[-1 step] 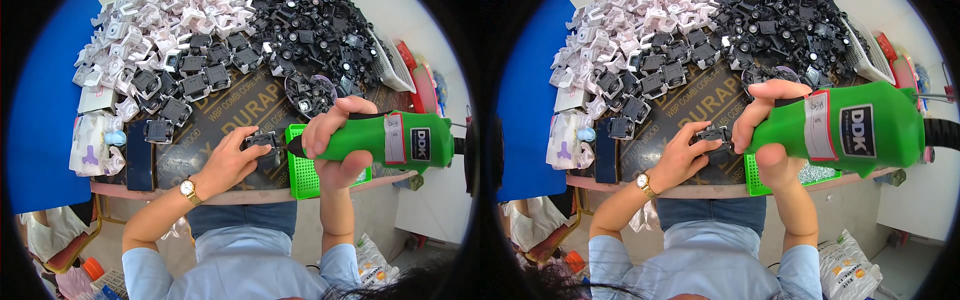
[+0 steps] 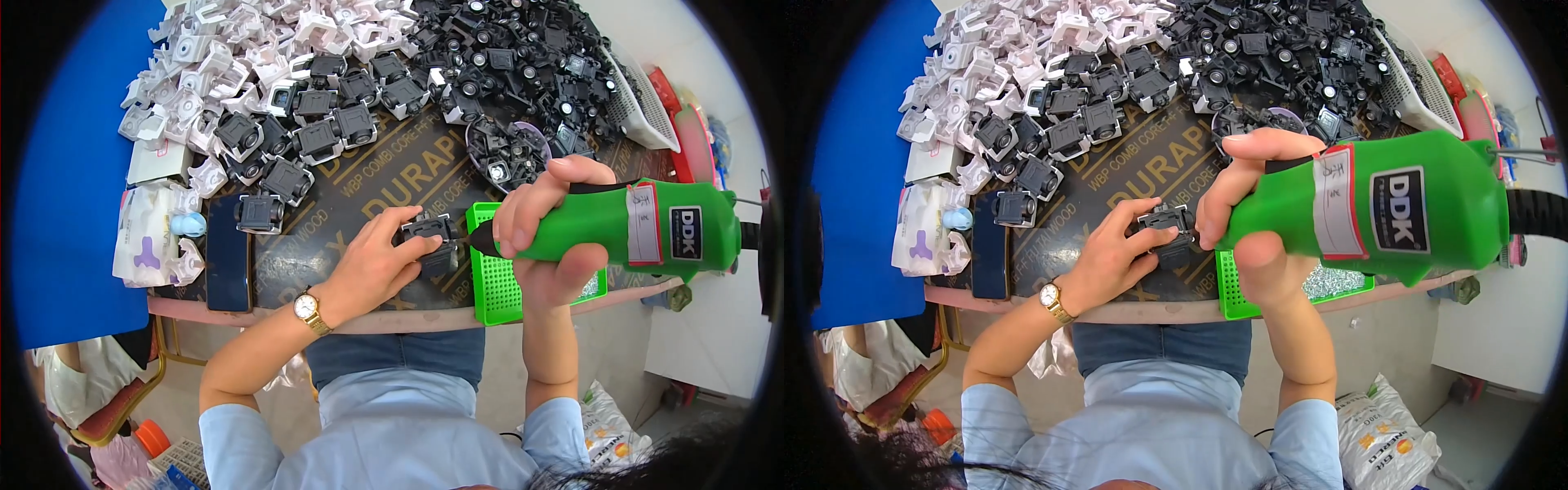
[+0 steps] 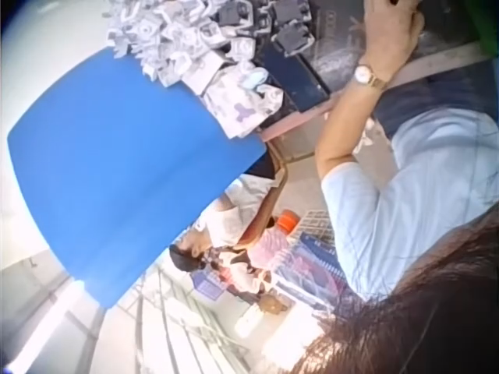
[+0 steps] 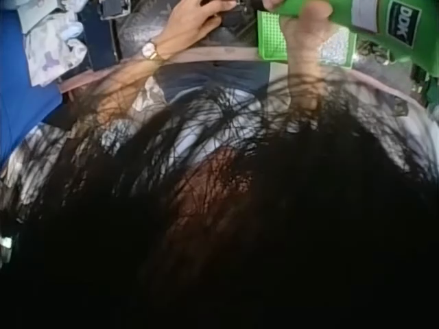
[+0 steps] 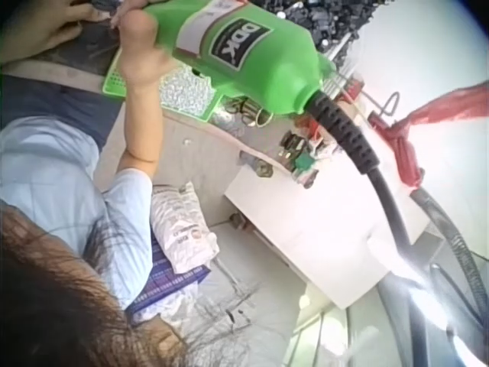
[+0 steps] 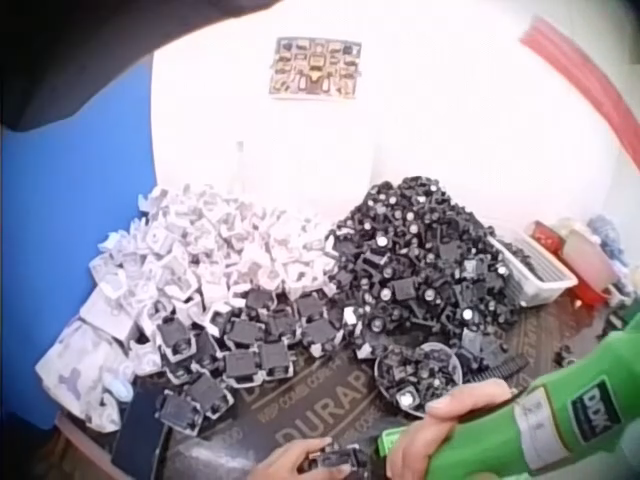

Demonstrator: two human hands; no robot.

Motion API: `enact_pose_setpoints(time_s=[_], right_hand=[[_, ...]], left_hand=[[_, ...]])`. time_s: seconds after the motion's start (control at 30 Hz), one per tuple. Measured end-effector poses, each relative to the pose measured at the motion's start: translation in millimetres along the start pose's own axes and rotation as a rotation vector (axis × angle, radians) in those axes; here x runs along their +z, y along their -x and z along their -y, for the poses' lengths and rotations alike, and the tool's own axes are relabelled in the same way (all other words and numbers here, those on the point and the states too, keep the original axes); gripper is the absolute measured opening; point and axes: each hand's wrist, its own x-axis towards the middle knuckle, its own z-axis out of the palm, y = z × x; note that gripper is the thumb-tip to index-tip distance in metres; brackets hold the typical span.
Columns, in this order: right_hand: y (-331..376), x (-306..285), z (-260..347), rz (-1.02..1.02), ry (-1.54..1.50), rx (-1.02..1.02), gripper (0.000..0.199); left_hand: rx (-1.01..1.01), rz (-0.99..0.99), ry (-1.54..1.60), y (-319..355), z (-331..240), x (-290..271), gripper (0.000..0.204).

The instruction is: The person assembles electronic cooling fans by securing screws into plastic housings with an electric screwdriver.

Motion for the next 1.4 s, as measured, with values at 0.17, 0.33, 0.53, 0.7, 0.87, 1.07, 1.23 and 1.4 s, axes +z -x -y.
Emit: enact_pose_setpoints(time_s=[0.17, 0.33, 0.53, 0.7, 0.87, 1.07, 1.23, 1.4], right_hand=[[-1, 1, -1, 0.027, 0.017, 0.060, 0.072], [-2, 5, -1, 0.061, 0.033, 0.075, 0.072], [-2, 7, -1, 0.051, 0.050, 0.081, 0.073], [-2, 7, -1, 0.062, 0.110, 0.083, 0.073], [-3, 5, -4, 0.068, 0.169, 0.082, 0.073], [4, 12, -15, 0.033, 0.052, 0.157, 0.065], [5, 9, -18, -0.047, -0.003, 0.157, 0.049], [7, 12, -18, -0.044, 0.018, 0.159, 0.041]], left_hand=[[0.005, 0.000, -0.044, 2, 1, 1, 0.044], [0.044, -0.052, -0.062, 0, 0, 1, 0.045], [0.066, -0.021, -0.068, -1, -2, -1, 0.043], [0.081, -0.032, -0.077, -2, -2, -1, 0.045], [0.070, -0.016, -0.065, -2, -2, 0, 0.045], [0.066, -0.013, -0.103, 2, 0, 1, 0.048], [0.076, -0.043, -0.155, 4, -2, 2, 0.048], [0.095, -0.041, -0.159, 4, 1, 2, 0.047]])
